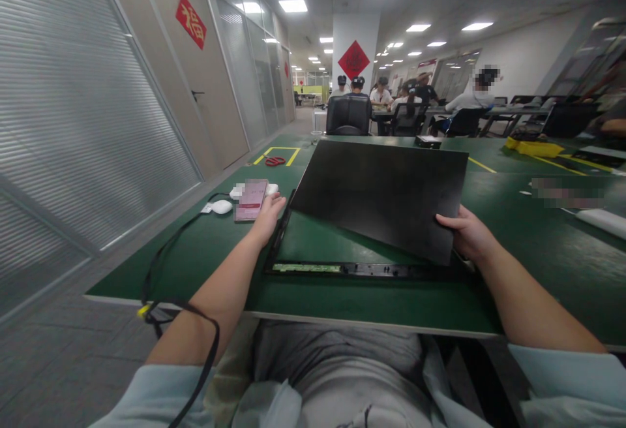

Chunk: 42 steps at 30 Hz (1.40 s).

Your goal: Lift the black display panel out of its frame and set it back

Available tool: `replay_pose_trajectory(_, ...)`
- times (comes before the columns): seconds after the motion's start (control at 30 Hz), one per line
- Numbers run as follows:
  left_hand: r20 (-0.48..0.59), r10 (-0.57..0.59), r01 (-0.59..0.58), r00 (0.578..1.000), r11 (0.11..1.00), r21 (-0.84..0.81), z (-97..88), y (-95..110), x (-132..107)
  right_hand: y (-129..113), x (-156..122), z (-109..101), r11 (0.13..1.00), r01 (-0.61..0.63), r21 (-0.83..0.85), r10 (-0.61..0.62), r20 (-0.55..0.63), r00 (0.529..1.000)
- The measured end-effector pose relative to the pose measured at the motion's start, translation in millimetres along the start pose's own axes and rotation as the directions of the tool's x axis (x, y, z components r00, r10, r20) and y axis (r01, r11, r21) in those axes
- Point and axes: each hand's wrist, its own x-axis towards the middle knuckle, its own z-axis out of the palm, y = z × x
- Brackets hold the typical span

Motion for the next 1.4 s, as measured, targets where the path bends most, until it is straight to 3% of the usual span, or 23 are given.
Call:
replay_pose_trajectory(0.53,0.131,0.084,-0.073,0.988,0.993,-0.09,0.9,-6,2,-2,-3,1,0.996,0.088,-0.004,-0.088,-0.038,0.995)
replay_pose_trajectory(0.7,0.14,0.097,-0.072,0.985,0.983,-0.169,0.3,-8,2,6,7,-13,0.985,0.159,-0.072,-0.156,0.042,0.987)
replay_pose_trajectory(0.9,0.233,0.106,-0.045,0.967,0.966,-0.256,2.1,-13,3,13,16,-25,0.966,0.194,-0.172,-0.175,0.122,0.977)
replay_pose_trajectory(1.4,0.147,0.148,-0.118,0.978,0.974,-0.193,2.1,-18,7,10,13,-27,0.952,0.201,-0.231,-0.17,0.145,0.975)
